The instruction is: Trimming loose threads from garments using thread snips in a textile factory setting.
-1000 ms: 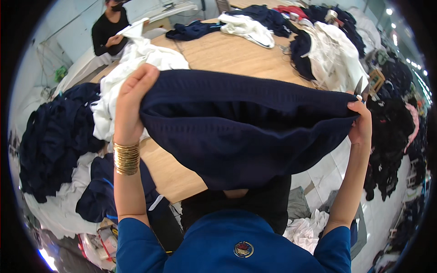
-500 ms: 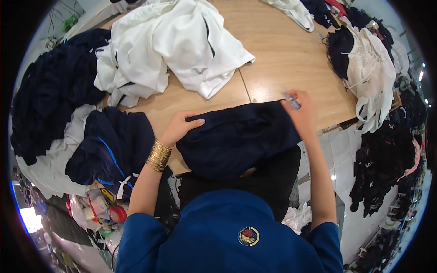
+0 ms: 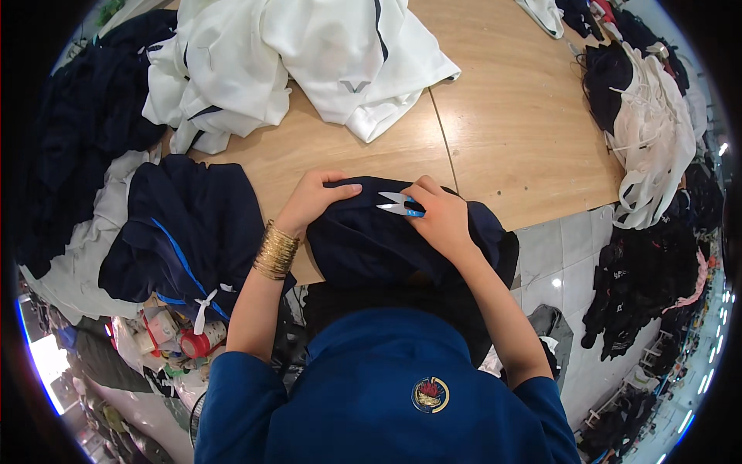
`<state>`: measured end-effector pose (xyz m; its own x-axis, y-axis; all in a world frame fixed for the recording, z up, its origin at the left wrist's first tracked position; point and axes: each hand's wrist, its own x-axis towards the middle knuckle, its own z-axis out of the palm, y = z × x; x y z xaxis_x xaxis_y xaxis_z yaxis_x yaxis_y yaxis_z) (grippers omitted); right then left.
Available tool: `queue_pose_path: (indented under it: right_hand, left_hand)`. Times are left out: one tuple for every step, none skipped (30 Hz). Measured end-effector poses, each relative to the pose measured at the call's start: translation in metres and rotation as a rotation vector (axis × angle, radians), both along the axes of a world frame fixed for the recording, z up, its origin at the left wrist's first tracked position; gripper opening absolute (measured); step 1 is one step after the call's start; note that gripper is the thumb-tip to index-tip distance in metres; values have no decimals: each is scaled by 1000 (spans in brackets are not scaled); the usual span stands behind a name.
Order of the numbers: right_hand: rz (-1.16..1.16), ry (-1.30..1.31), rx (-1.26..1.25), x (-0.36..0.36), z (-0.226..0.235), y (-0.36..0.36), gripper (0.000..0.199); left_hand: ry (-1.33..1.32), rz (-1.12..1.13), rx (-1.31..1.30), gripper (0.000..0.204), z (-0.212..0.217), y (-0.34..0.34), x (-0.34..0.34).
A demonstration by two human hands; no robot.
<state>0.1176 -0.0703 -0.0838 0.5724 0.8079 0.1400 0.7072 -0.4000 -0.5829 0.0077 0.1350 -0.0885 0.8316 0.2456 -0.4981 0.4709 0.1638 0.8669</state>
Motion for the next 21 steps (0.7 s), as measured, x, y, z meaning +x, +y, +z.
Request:
queue_pose_path:
  right_hand:
    - [5, -4, 13, 0, -2, 2, 21]
    - [10, -9, 27, -1, -3, 4, 22]
    - [10, -6, 23, -2, -3, 5, 22]
    - [21, -21, 22, -4, -4, 7, 22]
    - [32, -37, 22, -5, -4, 7, 22]
    - [32, -33, 19, -6, -5, 7, 22]
    - [36, -30, -26, -7, -5, 7, 20]
    - [39, -26, -70, -8, -5, 7, 18]
    - [39, -23, -71, -6, -2, 6, 18]
    - [28, 144, -17, -1, 2, 1, 18]
    - [15, 312, 38, 4, 4, -5, 17]
    - [-7, 482, 160, 10, 0, -11, 17]
    - [-38, 685, 318, 12, 4, -16, 16]
    - [-227, 976, 218, 13, 35, -21, 13]
    - [-214, 1142, 463, 19, 35, -31, 11]
    - [-283, 1157, 659, 25, 40, -41, 10]
    - [-403, 1138, 733, 32, 53, -46, 10]
    - [-477, 1109, 840, 39, 64, -51, 13]
    - [-480, 1107, 840, 44, 65, -58, 13]
    - [-620, 904, 761, 48, 65, -64, 16]
    - [-749, 697, 677, 50, 64, -67, 20]
  left_hand:
    - [-15, -13, 31, 21, -2, 1, 1]
    - [-30, -27, 63, 21, -4, 2, 1]
    - [-27, -27, 59, 21, -4, 2, 1]
    - [-23, -12, 45, 20, -3, 1, 1]
    - [-19, 2, 31, 20, -4, 1, 1]
    - [-15, 2, 27, 20, -6, 1, 1]
    - [-31, -4, 45, 21, -7, 2, 2]
    - [-47, -11, 63, 23, -8, 3, 2]
    - [-44, -12, 61, 23, -8, 3, 1]
    - [-50, -15, 74, 23, -7, 1, 1]
    - [-57, -19, 86, 23, -7, 0, 2]
    - [-55, -24, 82, 23, -9, 1, 3]
    - [-54, -33, 95, 23, -10, 2, 3]
    - [-50, -37, 108, 23, -11, 4, 2]
    - [-47, -34, 105, 23, -11, 4, 0]
    - [-58, -36, 92, 22, -7, 3, 3]
    - [-62, -28, 79, 22, -7, 2, 2]
    - [-58, -24, 78, 22, -9, 3, 0]
    - [-63, -29, 88, 22, -10, 3, 1]
    - [-67, -33, 99, 22, -10, 3, 1]
    - [-69, -34, 98, 22, -10, 3, 1]
